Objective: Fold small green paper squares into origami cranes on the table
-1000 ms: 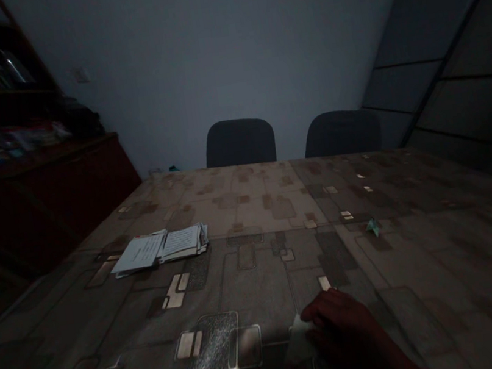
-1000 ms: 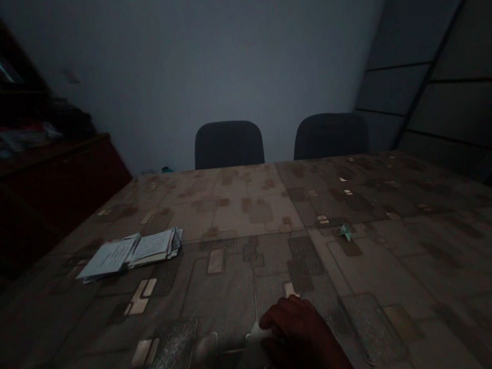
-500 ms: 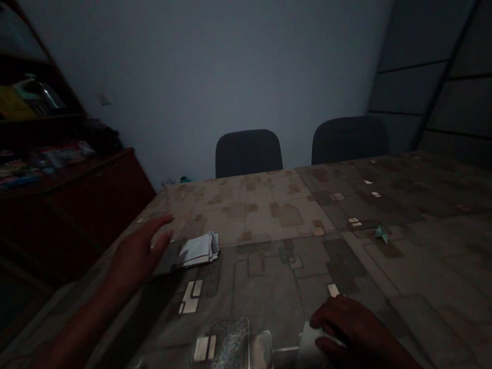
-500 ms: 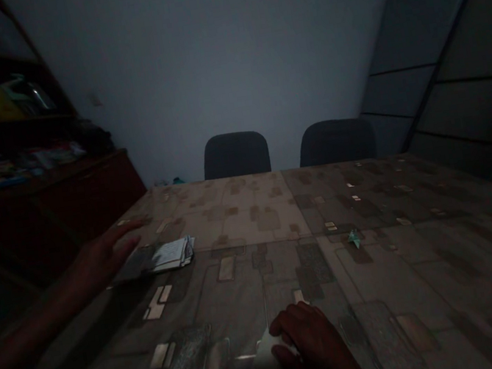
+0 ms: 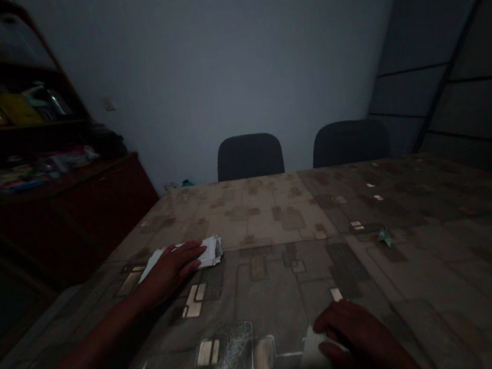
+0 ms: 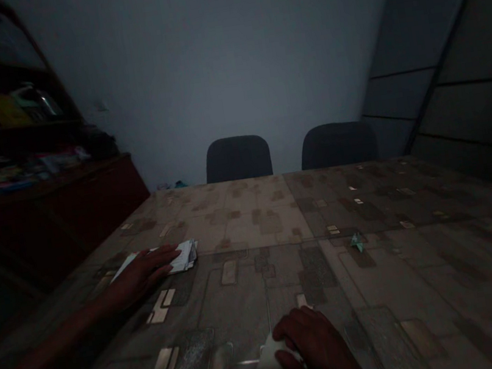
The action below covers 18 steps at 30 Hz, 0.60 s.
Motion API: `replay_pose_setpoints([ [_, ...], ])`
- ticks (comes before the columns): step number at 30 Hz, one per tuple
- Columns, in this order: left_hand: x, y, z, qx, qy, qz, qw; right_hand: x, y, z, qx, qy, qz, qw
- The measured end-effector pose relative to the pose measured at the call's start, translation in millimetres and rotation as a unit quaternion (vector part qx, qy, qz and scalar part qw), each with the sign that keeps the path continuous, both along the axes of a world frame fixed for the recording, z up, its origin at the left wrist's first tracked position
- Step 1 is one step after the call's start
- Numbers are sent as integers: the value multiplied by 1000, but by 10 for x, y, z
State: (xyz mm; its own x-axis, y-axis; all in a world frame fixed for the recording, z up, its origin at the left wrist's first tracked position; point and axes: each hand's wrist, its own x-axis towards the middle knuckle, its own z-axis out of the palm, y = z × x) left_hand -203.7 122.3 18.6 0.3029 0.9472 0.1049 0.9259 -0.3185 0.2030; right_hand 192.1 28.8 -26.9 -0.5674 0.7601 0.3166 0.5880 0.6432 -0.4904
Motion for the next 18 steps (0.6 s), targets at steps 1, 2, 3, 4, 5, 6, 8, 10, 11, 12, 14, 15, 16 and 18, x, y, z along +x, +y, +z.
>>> replay_pose_setpoints([
  [1,-13,10,10,-6,7,0,1000,-1,0,0,-2,-1,-3,1000],
  [2,-19,19,36,-12,15,-1,1000,-3,-1,2,-3,-1,-9,1000],
  [3,-18,30,77,-18,23,-1,1000,-7,-4,5,-4,-1,-16,1000],
  [4,-6,44,131,-24,31,-2,999,-11,-6,9,-7,-3,-21,1000],
  [5,16,63,194,-30,38,-4,999,-14,-7,10,-8,-4,-22,1000],
  [6,47,90,259,-33,44,-5,998,-18,-6,8,-8,-7,-20,1000],
  [8,120,162,374,-40,55,-16,998,-22,2,-10,-6,-9,-18,1000],
  [10,185,244,438,-63,67,-32,995,-22,17,-42,-1,-7,-22,1000],
  [11,208,278,447,-79,72,-42,993,-21,24,-58,5,-4,-21,1000],
  [12,223,302,443,-91,76,-52,992,-19,29,-71,9,-1,-16,1000],
  [14,229,311,413,-103,78,-71,989,-13,30,-80,18,4,-1,1000],
  [15,224,297,394,-104,78,-79,988,-9,26,-76,20,6,3,1000],
  [16,216,274,379,-106,78,-84,988,-5,22,-67,20,7,5,1000],
  [18,190,222,367,-110,78,-90,987,3,13,-44,11,4,3,1000],
])
